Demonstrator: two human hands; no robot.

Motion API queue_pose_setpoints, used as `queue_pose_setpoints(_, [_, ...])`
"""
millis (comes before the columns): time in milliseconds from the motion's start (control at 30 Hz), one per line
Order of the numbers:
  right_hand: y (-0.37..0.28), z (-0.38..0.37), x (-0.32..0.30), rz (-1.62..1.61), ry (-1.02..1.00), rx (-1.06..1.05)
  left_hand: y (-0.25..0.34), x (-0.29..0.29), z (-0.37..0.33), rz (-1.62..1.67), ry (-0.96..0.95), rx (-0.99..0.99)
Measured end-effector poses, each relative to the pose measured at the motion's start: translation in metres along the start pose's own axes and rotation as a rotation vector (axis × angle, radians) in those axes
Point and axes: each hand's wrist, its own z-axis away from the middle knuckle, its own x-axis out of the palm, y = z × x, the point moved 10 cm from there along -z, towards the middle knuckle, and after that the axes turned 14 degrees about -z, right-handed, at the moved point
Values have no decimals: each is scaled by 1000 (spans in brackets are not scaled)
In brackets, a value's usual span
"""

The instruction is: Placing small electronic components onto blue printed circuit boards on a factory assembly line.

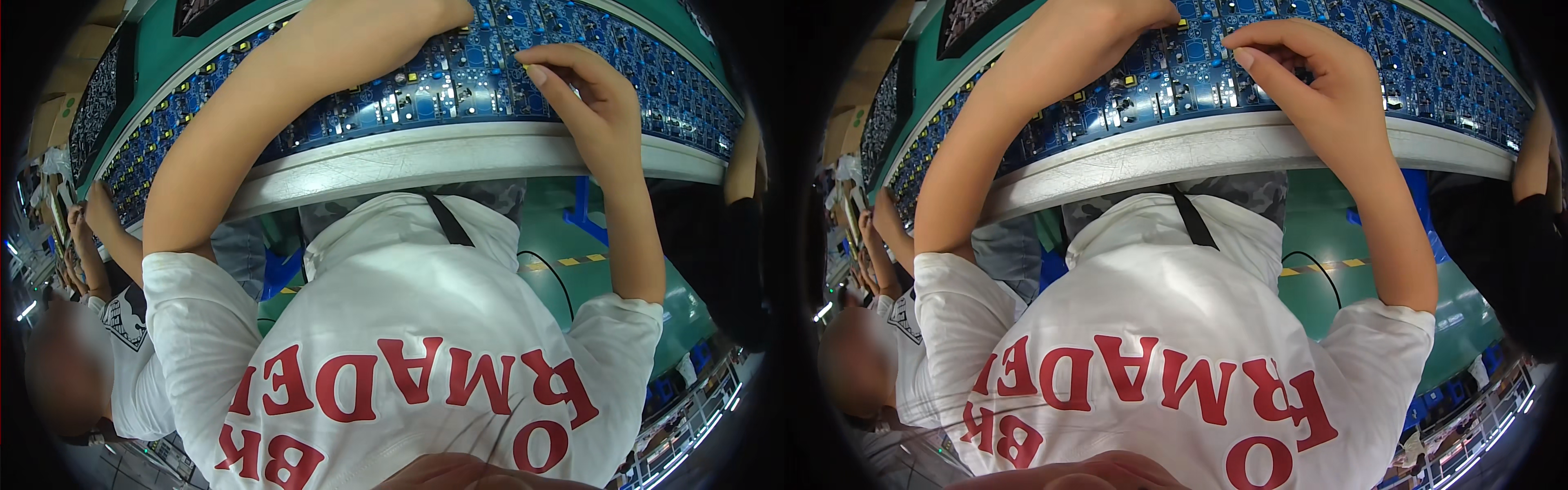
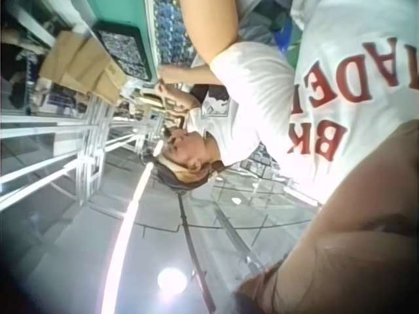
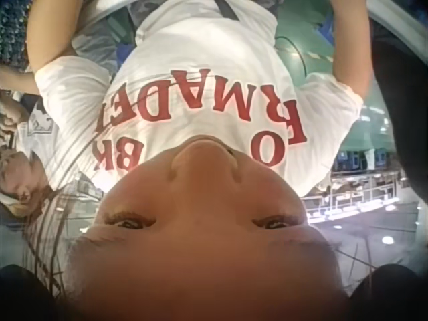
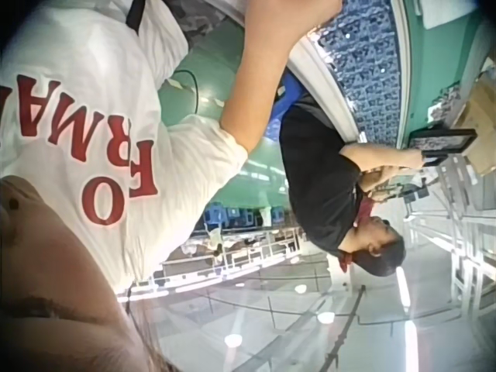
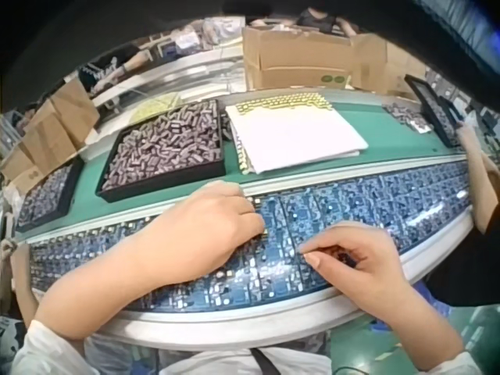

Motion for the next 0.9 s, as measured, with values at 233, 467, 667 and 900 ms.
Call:
queue_pose_setpoints(233, [-1,0,0,-19,1,0,17,-3,0,-140,5,62])
queue_pose_setpoints(467, [1,2,-2,-56,14,8,32,-22,8,-474,334,109])
queue_pose_setpoints(667, [0,5,-4,-64,14,0,-18,9,3,203,-39,-150])
queue_pose_setpoints(900, [5,9,-11,-52,26,-70,-30,12,8,366,-21,-241])
